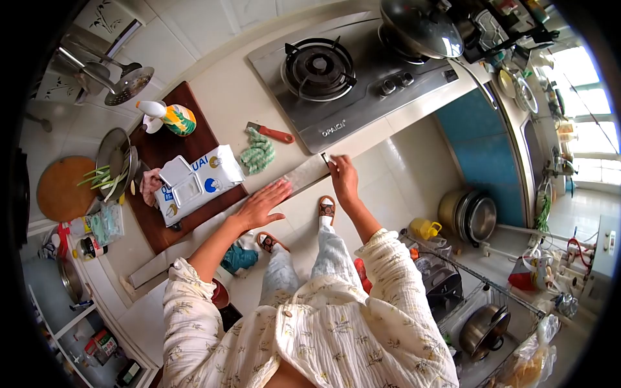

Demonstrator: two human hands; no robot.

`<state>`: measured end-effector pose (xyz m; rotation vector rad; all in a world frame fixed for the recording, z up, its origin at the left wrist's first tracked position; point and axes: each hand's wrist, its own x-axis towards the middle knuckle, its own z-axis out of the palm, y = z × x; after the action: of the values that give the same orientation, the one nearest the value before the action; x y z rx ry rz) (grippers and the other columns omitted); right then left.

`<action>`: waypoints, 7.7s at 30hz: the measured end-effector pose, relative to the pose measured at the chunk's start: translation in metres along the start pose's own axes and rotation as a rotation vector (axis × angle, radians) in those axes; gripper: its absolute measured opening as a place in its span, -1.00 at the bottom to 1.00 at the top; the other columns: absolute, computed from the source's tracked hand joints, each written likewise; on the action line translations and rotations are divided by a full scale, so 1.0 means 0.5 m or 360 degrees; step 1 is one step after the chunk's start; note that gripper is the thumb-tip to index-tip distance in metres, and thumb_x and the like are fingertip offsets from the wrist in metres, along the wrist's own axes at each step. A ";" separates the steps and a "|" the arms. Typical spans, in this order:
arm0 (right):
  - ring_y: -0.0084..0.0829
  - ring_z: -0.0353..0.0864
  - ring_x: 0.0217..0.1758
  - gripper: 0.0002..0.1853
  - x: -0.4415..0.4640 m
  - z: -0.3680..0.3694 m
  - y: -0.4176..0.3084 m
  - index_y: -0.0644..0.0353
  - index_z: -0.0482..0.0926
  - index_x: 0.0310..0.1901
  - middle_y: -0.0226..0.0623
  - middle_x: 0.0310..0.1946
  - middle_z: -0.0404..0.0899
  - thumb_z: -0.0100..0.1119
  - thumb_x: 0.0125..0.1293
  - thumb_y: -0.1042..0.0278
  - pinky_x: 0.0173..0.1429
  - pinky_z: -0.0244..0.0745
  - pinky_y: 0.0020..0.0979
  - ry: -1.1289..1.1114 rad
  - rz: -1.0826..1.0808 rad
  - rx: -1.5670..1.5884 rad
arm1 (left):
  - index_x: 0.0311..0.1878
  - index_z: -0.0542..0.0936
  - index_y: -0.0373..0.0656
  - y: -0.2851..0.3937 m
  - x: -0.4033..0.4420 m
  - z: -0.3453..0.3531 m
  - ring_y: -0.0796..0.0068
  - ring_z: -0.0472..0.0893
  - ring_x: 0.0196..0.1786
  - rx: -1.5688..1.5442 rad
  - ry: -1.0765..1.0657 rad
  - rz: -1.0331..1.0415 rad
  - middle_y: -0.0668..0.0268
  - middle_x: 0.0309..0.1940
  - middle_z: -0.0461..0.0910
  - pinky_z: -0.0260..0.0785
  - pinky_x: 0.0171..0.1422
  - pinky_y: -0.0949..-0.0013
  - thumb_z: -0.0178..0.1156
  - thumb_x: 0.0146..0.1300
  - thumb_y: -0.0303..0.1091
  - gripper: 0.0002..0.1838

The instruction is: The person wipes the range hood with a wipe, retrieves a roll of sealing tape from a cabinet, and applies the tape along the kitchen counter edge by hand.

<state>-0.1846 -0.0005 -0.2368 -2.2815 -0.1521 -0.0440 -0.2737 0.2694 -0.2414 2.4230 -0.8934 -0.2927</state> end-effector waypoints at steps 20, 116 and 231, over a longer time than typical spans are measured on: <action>-0.13 0.45 0.04 -0.53 -0.023 0.038 -0.070 0.32 0.63 -0.21 -0.12 -0.06 0.46 0.22 0.21 -0.04 0.13 0.36 -0.17 -0.0669 -0.0419 -0.0920 | 0.40 0.31 -0.13 0.001 0.012 -0.007 0.27 0.04 0.56 0.0027 0.0070 -0.0037 0.27 0.50 0.12 -0.09 0.60 0.21 0.25 0.20 -0.08 -0.27; -0.16 0.43 0.13 -0.65 -0.012 0.034 -0.081 0.07 0.59 0.01 -0.27 0.13 0.44 0.25 0.22 0.18 0.16 0.38 -0.07 -0.0638 -0.0583 -0.0855 | -0.34 0.55 -0.07 -0.025 -0.182 -0.055 0.21 0.57 -0.35 0.0028 0.0923 -0.0825 0.29 -0.41 0.50 0.37 -0.29 0.20 0.29 0.09 -0.35 -0.89; -0.13 0.44 0.14 -0.60 -0.073 0.183 -0.277 0.16 0.59 0.00 -0.21 0.06 0.49 0.30 0.14 0.21 0.15 0.41 -0.13 -0.0934 -0.1177 -0.0396 | 0.09 0.54 -0.14 0.066 -0.258 0.011 0.25 0.47 0.13 0.0466 0.0753 -0.1213 0.26 0.21 0.46 0.32 0.07 0.12 0.13 0.20 -0.35 -0.64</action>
<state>-0.2396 0.1548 -0.1960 -2.2918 -1.3469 0.2359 -0.3910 0.3303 -0.2252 2.8313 0.2318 0.1618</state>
